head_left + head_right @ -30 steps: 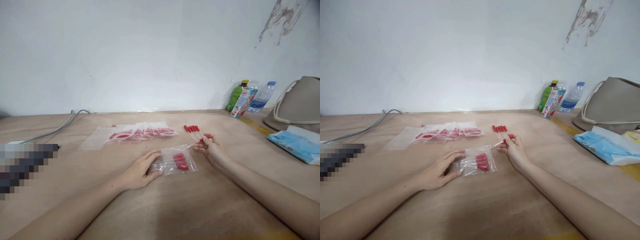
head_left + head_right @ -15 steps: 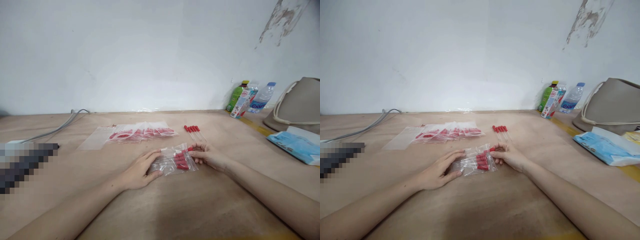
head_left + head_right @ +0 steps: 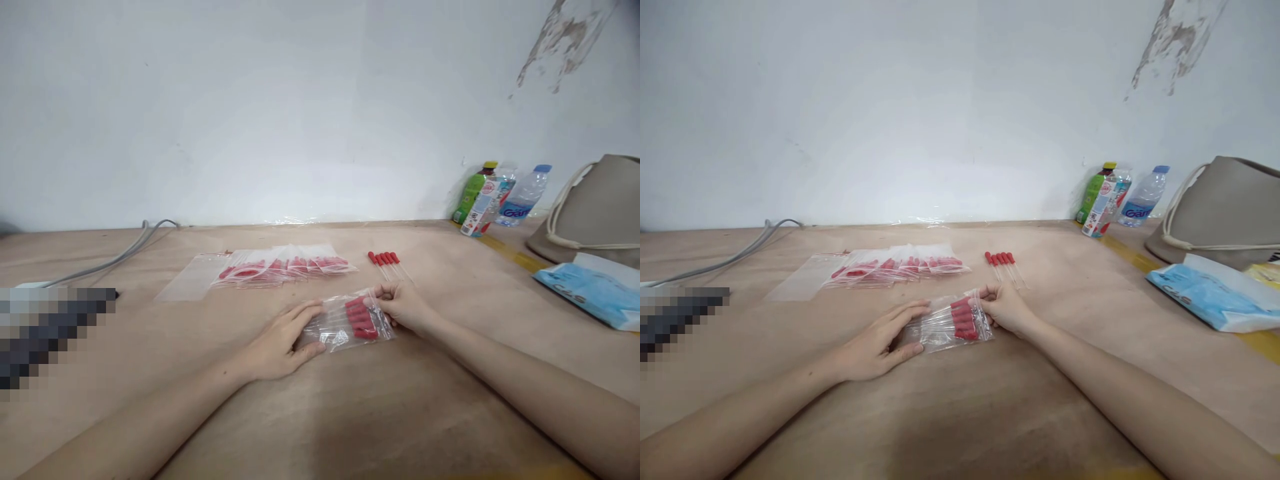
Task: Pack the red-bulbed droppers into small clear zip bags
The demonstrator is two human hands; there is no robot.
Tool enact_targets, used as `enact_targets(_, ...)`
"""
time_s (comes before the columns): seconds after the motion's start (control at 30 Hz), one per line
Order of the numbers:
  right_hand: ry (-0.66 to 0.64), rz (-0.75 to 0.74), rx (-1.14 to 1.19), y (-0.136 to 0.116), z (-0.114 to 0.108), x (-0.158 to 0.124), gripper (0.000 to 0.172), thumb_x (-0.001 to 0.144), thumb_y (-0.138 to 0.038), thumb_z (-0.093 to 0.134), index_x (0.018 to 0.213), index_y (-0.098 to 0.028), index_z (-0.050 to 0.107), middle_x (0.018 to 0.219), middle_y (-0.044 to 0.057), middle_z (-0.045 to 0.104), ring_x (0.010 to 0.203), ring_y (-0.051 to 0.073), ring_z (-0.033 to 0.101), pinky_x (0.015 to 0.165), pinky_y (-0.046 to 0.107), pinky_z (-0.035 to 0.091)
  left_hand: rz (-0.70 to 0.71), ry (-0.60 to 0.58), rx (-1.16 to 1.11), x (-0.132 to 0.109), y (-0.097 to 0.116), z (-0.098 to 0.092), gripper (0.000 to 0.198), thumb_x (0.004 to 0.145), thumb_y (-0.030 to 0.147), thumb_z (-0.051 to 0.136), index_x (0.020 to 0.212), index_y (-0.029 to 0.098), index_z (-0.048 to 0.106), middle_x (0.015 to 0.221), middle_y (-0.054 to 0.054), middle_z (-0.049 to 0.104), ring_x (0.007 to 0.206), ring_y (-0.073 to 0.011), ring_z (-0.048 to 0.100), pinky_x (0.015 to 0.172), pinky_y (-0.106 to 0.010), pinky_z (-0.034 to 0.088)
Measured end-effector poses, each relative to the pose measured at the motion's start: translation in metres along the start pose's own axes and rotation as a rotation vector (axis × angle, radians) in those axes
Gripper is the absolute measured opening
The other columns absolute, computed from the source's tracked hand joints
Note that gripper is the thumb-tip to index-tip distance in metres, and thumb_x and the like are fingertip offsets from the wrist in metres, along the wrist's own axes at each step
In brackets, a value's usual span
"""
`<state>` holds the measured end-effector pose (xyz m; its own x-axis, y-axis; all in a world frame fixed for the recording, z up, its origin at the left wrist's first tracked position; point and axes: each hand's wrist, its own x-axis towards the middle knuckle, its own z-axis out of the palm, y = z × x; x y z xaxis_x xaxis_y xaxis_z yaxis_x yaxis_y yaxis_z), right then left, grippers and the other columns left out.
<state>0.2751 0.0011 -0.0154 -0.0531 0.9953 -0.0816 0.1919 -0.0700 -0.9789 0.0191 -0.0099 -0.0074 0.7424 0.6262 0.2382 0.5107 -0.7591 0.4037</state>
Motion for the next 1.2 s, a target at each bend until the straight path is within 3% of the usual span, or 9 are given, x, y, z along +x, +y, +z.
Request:
enact_targets(0.13, 0.007, 0.005, 0.007, 0.000, 0.003, 0.001, 0.022, 0.059, -0.028, 0.072, 0.063, -0.016, 0.053, 0.046, -0.005, 0.054, 0.038, 0.005, 0.046, 0.037, 0.016, 0.035, -0.013, -0.017, 0.012, 0.000, 0.001, -0.001, 0.048, 0.086, 0.036, 0.049, 0.130, 0.024, 0.036, 0.138, -0.008, 0.036, 0.125, -0.0230, 0.035, 0.103, -0.040, 0.032)
enact_targets(0.33, 0.034, 0.093, 0.061, -0.001, -0.007, 0.003, 0.026, 0.074, -0.044, 0.057, 0.077, -0.019, 0.048, 0.050, -0.006, 0.055, 0.027, 0.003, 0.032, 0.027, 0.016, 0.016, -0.016, -0.025, 0.023, -0.002, -0.002, 0.001, 0.045, 0.086, 0.038, 0.048, 0.129, 0.025, 0.040, 0.139, -0.008, 0.034, 0.126, -0.0250, 0.034, 0.103, -0.043, 0.032)
enact_targets(0.5, -0.158, 0.036, 0.023, 0.001, -0.001, 0.001, 0.029, 0.062, -0.039, 0.070, 0.071, -0.016, 0.055, 0.055, -0.003, 0.058, 0.045, 0.007, 0.050, 0.039, 0.016, 0.035, -0.016, -0.029, 0.012, -0.001, -0.003, 0.000, 0.046, 0.086, 0.037, 0.048, 0.130, 0.025, 0.039, 0.139, -0.008, 0.034, 0.126, -0.0247, 0.034, 0.103, -0.043, 0.031)
enact_targets(0.67, -0.158, 0.071, 0.128, -0.007, -0.010, -0.003, 0.026, 0.062, -0.036, 0.071, 0.067, -0.016, 0.056, 0.054, -0.004, 0.057, 0.043, 0.006, 0.048, 0.042, 0.017, 0.037, 0.039, 0.015, -0.030, -0.002, 0.002, -0.001, 0.043, 0.086, 0.033, 0.049, 0.128, 0.025, 0.041, 0.140, -0.006, 0.034, 0.125, -0.0229, 0.035, 0.103, -0.040, 0.033)
enact_targets(0.8, -0.174, 0.072, 0.326, -0.023, -0.039, -0.001, 0.014, 0.070, -0.028, 0.065, 0.074, -0.016, 0.059, 0.069, 0.002, 0.066, 0.059, 0.012, 0.061, 0.058, 0.025, 0.049, 0.023, 0.231, 0.074, 0.000, -0.001, -0.006, 0.031, 0.087, 0.033, 0.047, 0.117, 0.024, 0.050, 0.134, -0.005, 0.041, 0.124, -0.0239, 0.036, 0.104, -0.042, 0.029)
enact_targets(0.93, 0.046, 0.019, 0.426, -0.043, -0.059, 0.013, 0.012, 0.080, -0.019, 0.050, 0.074, -0.015, 0.060, 0.072, 0.006, 0.067, 0.062, 0.015, 0.063, 0.060, 0.028, 0.053, -0.189, 0.680, 0.285, 0.003, -0.037, -0.033, 0.025, 0.088, 0.032, 0.042, 0.109, 0.022, 0.052, 0.122, -0.006, 0.050, 0.117, -0.0221, 0.042, 0.103, -0.040, 0.030)
enact_targets(1.0, 0.157, -0.043, 0.483, -0.050, -0.056, 0.025, 0.017, 0.082, -0.016, 0.044, 0.073, -0.015, 0.059, 0.072, 0.007, 0.066, 0.067, 0.015, 0.064, 0.061, 0.026, 0.053, -0.366, 0.797, 0.400, -0.001, -0.066, -0.052, 0.028, 0.088, 0.033, 0.039, 0.109, 0.019, 0.052, 0.119, -0.008, 0.051, 0.115, -0.0235, 0.044, 0.102, -0.040, 0.030)
enact_targets(1.07, 0.208, -0.090, 0.569, -0.054, -0.044, 0.040, 0.018, 0.083, -0.014, 0.043, 0.073, -0.015, 0.058, 0.074, 0.007, 0.066, 0.072, 0.014, 0.064, 0.065, 0.023, 0.054, -0.591, 0.800, 0.488, -0.011, -0.098, -0.067, 0.032, 0.087, 0.032, 0.037, 0.112, 0.017, 0.050, 0.120, -0.010, 0.050, 0.117, -0.0264, 0.041, 0.102, -0.042, 0.027)
enact_targets(1.2, 0.259, -0.091, 0.661, -0.048, -0.006, 0.070, 0.016, 0.081, -0.008, 0.040, 0.075, -0.016, 0.053, 0.079, 0.005, 0.065, 0.078, 0.011, 0.064, 0.068, 0.020, 0.054, -0.914, 0.533, 0.509, -0.035, -0.148, -0.082, 0.041, 0.086, 0.031, 0.034, 0.118, 0.010, 0.047, 0.131, -0.017, 0.040, 0.124, -0.0310, 0.033, 0.100, -0.045, 0.029)
